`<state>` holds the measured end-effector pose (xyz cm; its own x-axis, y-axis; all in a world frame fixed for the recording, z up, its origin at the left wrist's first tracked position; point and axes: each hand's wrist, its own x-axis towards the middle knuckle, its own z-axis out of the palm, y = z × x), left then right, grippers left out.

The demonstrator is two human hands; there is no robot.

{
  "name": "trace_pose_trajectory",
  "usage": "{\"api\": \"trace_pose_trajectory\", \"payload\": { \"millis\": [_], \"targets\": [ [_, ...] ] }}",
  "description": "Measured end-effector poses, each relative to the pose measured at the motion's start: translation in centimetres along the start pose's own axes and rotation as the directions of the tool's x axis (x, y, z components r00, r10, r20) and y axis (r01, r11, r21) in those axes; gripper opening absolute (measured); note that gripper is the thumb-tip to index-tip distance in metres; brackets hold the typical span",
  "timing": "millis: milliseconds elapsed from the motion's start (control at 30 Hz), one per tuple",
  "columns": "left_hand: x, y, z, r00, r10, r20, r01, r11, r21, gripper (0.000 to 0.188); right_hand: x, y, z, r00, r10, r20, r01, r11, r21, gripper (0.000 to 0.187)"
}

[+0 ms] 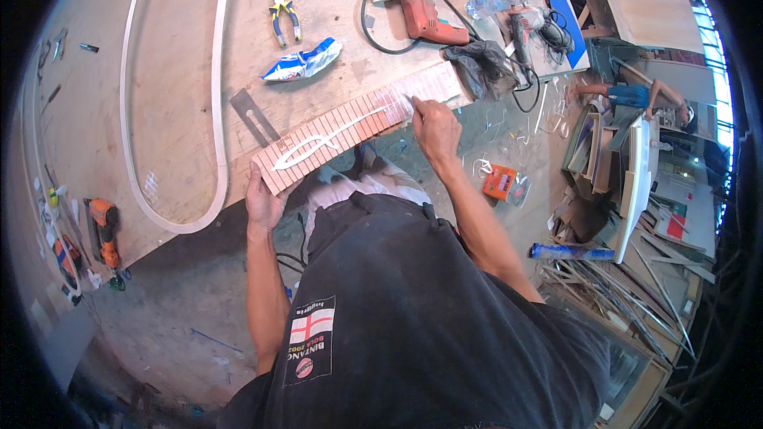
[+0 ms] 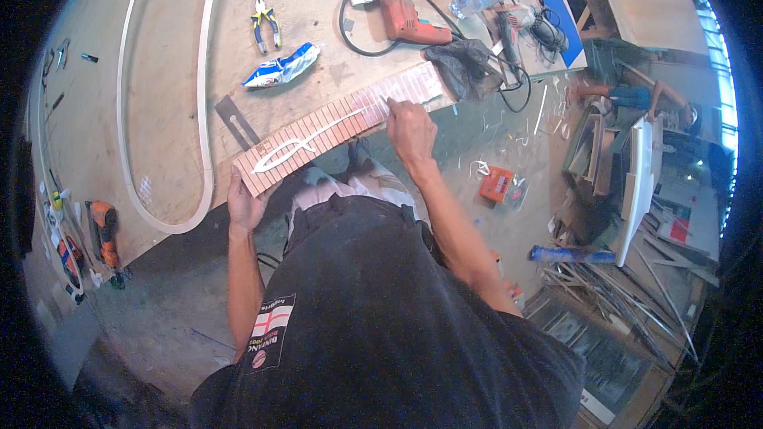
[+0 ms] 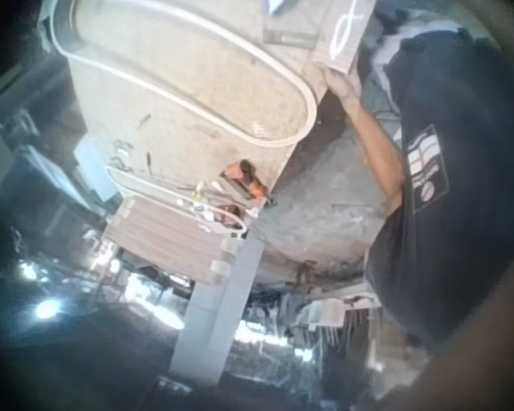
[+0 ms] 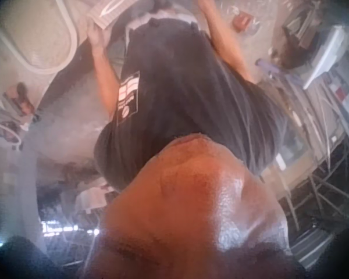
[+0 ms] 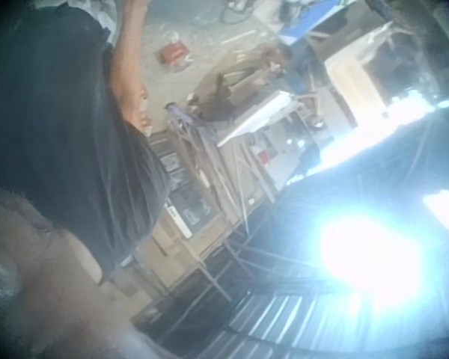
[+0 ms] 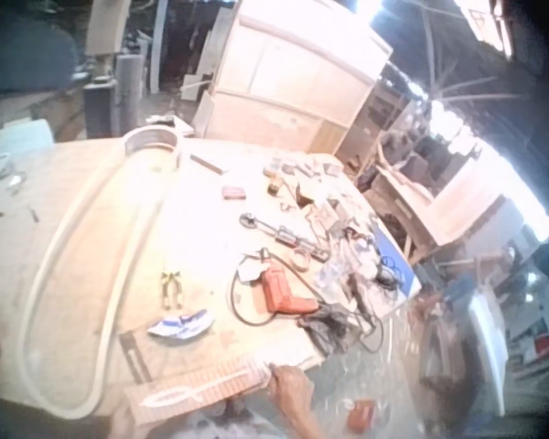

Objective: The person uses a pneumatic nail gun to fasten a curved wooden trim piece to a larger wooden board. They then apply adhesive to a thin wooden strip and press it onto the board, smoothing it with a small tool.

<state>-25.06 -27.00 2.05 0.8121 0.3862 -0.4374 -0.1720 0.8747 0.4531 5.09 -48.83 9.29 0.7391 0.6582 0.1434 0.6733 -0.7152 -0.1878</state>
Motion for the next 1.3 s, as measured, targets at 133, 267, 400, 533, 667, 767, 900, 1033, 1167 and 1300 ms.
{"api": "trace_pose_trajectory", "payload": {
  "millis": [133, 267, 400, 533, 667, 767, 900, 1033, 1167, 1300],
  "targets": [
    [0.6, -0.3, -0.2, 0.999, -0.030, 0.038, 0.031, 0.999, -0.038, 0.065, 0.9, -1.2, 1.9, 0.997, -0.073, 0.007, 0.073, 0.986, -0.152, 0.013],
    [0.5, -0.4, 0.1, 1.000, -0.011, 0.005, 0.012, 0.999, -0.047, 0.063, 0.6, -2.7, 1.9, 0.987, -0.139, 0.077, 0.147, 0.983, -0.114, 0.011],
    [0.2, -0.6, -0.1, 1.000, -0.015, -0.013, 0.014, 0.999, -0.036, 0.063, 4.7, 2.4, 1.0, 0.993, 0.098, -0.069, -0.104, 0.990, -0.095, 0.015],
    [0.3, -0.5, 0.2, 0.999, -0.034, 0.025, 0.035, 0.999, -0.041, 0.065, 4.2, 2.1, 2.8, 0.994, 0.088, 0.066, -0.084, 0.994, -0.065, 0.020],
    [0.1, -0.6, 0.9, 0.999, -0.018, 0.037, 0.022, 0.993, -0.112, 0.064, 0.3, -6.5, 3.7, 0.989, -0.080, 0.121, 0.062, 0.988, 0.140, 0.017],
    [0.3, -0.8, 0.7, 0.999, 0.001, 0.038, 0.002, 0.997, -0.073, 0.064, -2.4, -12.0, 2.9, 0.958, -0.204, 0.199, 0.155, 0.960, 0.234, 0.018],
    [0.5, -1.0, -0.2, 1.000, -0.024, 0.017, 0.025, 1.000, -0.010, 0.062, -3.6, -12.5, 2.5, 0.902, -0.313, 0.298, 0.207, 0.918, 0.338, 0.020],
    [0.1, -1.2, -0.1, 0.999, 0.000, 0.043, 0.003, 0.999, -0.054, 0.062, -0.7, -6.7, 0.8, 0.983, -0.148, 0.108, 0.129, 0.979, 0.159, 0.027],
    [0.3, -0.9, 0.7, 0.999, -0.001, 0.040, 0.004, 0.998, -0.060, 0.062, 0.0, -1.7, 1.2, 0.986, -0.140, 0.085, 0.148, 0.985, -0.093, 0.023],
    [0.5, -0.9, 0.5, 0.999, -0.012, 0.048, 0.015, 0.997, -0.069, 0.063, 0.0, -0.1, 1.5, 0.978, -0.196, 0.068, 0.200, 0.979, -0.049, 0.020]
  ]
}}
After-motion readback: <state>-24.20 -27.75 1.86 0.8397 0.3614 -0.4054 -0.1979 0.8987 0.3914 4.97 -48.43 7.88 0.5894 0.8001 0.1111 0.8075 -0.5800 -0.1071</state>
